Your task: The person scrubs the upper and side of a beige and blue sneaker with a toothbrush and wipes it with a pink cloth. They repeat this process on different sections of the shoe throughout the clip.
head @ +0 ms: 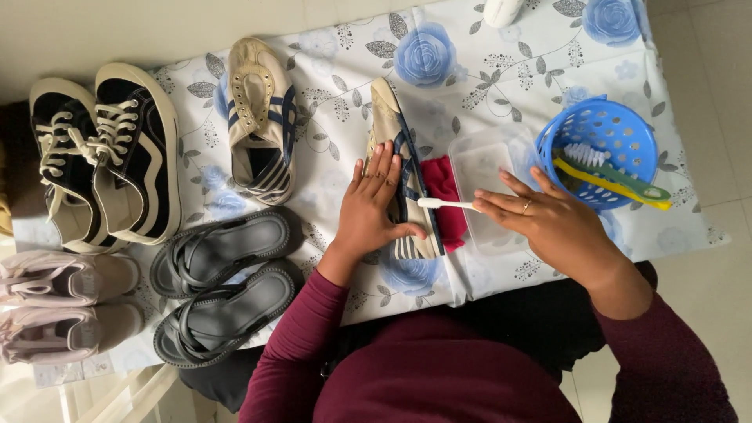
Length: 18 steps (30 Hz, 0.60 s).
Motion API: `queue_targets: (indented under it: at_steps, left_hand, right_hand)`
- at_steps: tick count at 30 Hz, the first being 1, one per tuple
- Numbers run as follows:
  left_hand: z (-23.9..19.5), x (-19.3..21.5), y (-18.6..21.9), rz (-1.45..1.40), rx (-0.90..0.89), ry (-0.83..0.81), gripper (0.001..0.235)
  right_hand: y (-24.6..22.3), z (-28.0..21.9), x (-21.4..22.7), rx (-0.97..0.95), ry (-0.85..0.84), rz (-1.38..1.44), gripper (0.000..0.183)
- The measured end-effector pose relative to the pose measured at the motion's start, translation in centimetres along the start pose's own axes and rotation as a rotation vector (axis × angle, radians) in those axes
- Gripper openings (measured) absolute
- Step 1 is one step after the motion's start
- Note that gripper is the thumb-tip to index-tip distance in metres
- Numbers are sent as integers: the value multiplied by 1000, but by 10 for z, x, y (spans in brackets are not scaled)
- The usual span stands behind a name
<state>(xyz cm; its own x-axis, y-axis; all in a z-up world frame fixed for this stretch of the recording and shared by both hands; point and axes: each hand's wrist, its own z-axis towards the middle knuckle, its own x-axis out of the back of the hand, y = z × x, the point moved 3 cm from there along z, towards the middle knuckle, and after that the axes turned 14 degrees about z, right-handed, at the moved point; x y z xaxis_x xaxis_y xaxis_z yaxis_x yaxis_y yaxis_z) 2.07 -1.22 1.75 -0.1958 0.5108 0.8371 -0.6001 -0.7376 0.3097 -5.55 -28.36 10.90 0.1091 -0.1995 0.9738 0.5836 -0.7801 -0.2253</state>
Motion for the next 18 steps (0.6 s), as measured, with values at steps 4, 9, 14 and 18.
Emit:
queue_targets:
  at_steps: [4,9,14,18]
  left_hand:
    - [-1,2,-2,9,2,-1,135]
    - [-4,4,-2,56,-83,-105,128]
    - [-2,7,-1,53,-75,-97,129]
    - [1,1,1,14,-7,13,134]
  right_hand:
    - [3,-2,1,9,-45,66,78]
    - [-5,8,9,58,-5,29,100]
    - [-3,5,8,76,-60,103,100]
    - [-6,7,-12,42,25,-78,75]
